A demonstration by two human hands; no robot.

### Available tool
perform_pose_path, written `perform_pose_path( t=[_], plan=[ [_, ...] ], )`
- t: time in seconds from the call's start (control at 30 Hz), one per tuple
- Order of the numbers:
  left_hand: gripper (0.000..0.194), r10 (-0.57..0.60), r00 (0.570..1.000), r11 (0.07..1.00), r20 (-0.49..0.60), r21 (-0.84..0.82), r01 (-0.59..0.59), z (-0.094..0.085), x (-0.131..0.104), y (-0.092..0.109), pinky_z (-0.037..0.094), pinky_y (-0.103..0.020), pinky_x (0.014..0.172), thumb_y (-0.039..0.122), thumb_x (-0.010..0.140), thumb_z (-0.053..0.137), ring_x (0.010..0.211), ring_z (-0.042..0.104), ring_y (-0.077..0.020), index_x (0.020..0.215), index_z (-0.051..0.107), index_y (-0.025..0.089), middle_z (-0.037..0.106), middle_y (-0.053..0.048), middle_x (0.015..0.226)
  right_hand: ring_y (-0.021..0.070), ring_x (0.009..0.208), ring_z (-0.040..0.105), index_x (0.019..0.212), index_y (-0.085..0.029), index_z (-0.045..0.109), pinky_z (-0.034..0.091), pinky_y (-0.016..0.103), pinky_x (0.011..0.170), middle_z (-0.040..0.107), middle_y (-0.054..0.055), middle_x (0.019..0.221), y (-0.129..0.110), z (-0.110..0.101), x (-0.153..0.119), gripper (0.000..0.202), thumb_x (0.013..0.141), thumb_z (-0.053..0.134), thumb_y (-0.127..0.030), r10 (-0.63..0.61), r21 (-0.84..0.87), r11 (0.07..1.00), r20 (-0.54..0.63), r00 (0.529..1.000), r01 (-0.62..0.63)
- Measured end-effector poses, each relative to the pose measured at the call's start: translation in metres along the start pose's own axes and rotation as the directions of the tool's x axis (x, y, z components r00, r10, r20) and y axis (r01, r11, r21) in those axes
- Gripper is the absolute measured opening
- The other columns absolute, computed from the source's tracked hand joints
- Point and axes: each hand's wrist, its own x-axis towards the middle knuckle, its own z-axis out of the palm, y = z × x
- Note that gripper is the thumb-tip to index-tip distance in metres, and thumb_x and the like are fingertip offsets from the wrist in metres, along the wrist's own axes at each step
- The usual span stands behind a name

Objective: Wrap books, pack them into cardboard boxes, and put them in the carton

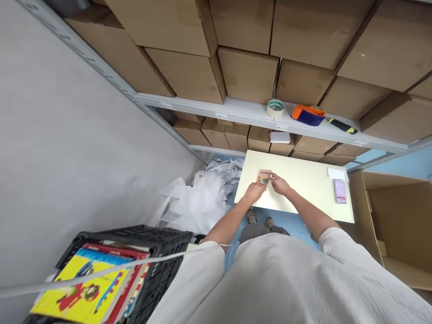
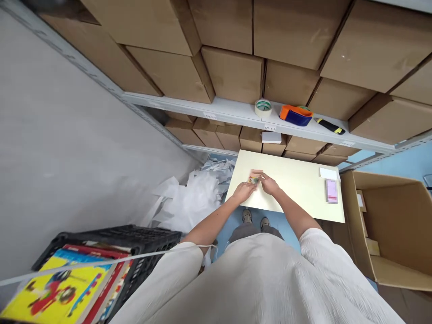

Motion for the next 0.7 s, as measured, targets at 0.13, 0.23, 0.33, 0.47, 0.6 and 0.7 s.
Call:
perform_pose_path(
  t=[0.13, 0.23, 0.33, 0.47, 0.6, 0.7],
  plan=[
    [0.034, 0.004, 0.998, 1.0, 0.067, 0.025, -0.006, 0.005, 0.011, -0.021, 0.055, -0.044, 0.106, 0.014, 0.103, 0.052, 0.121, 0.073, -0.0299, 0.128, 0.074, 0.018, 0.076, -0.017, 0.132, 0.0267, 0.136, 0.065, 0.141, -0.021, 0.072, 0.057, 0.039, 0.11, 0.059, 0.014, 0.16, -0.003, 0.009, -0.004, 0.051, 0.096, 0.053, -0.007, 0.144, 0.009, 0.989, 0.038, 0.989, -0.144],
    [0.04, 0.005, 0.995, 1.0, 0.095, 0.022, -0.007, 0.009, 0.016, -0.036, 0.055, -0.045, 0.107, 0.01, 0.098, 0.053, 0.124, 0.07, -0.0303, 0.133, 0.072, 0.019, 0.073, -0.018, 0.137, 0.0264, 0.137, 0.065, 0.137, -0.02, 0.074, 0.053, 0.041, 0.117, 0.063, 0.015, 0.155, -0.007, 0.018, -0.008, 0.046, 0.098, 0.053, -0.007, 0.195, 0.05, 0.979, 0.064, 0.979, -0.198],
    [0.044, 0.025, 0.992, 1.0, 0.12, 0.003, -0.026, 0.015, 0.02, -0.048, 0.054, -0.045, 0.108, 0.011, 0.097, 0.054, 0.125, 0.069, -0.0304, 0.136, 0.07, 0.019, 0.071, -0.018, 0.141, 0.0257, 0.135, 0.066, 0.133, -0.019, 0.075, 0.052, 0.041, 0.117, 0.066, 0.015, 0.151, -0.01, 0.031, -0.008, 0.042, 0.098, 0.054, -0.008, 0.213, 0.099, 0.97, 0.086, 0.973, -0.221],
    [0.049, 0.033, 0.984, 0.999, 0.177, -0.024, -0.029, 0.023, 0.025, -0.06, 0.052, -0.045, 0.112, 0.01, 0.097, 0.053, 0.132, 0.065, -0.0302, 0.143, 0.067, 0.019, 0.066, -0.016, 0.151, 0.0259, 0.135, 0.066, 0.129, -0.019, 0.077, 0.051, 0.043, 0.119, 0.071, 0.015, 0.144, -0.009, 0.054, 0.004, 0.04, 0.096, 0.056, -0.009, 0.269, 0.231, 0.935, 0.028, 0.963, -0.268],
    [0.055, 0.025, 0.97, 0.998, 0.24, -0.054, -0.013, 0.028, 0.032, -0.066, 0.048, -0.043, 0.118, 0.006, 0.098, 0.049, 0.141, 0.059, -0.0294, 0.148, 0.066, 0.023, 0.061, -0.012, 0.16, 0.0272, 0.133, 0.068, 0.132, -0.02, 0.076, 0.051, 0.044, 0.12, 0.073, 0.013, 0.143, -0.002, 0.074, 0.02, 0.042, 0.094, 0.059, -0.017, 0.474, 0.415, 0.803, -0.008, 0.88, -0.428],
    [0.057, 0.011, 0.969, 0.998, 0.245, -0.069, 0.006, 0.034, 0.038, -0.068, 0.047, -0.044, 0.12, 0.005, 0.097, 0.05, 0.144, 0.057, -0.0304, 0.148, 0.066, 0.023, 0.059, -0.012, 0.162, 0.0268, 0.129, 0.071, 0.136, -0.022, 0.074, 0.056, 0.042, 0.114, 0.075, 0.01, 0.14, 0.005, 0.086, 0.027, 0.045, 0.093, 0.062, -0.024, 0.594, 0.549, 0.66, 0.035, 0.804, -0.512]
  ],
)
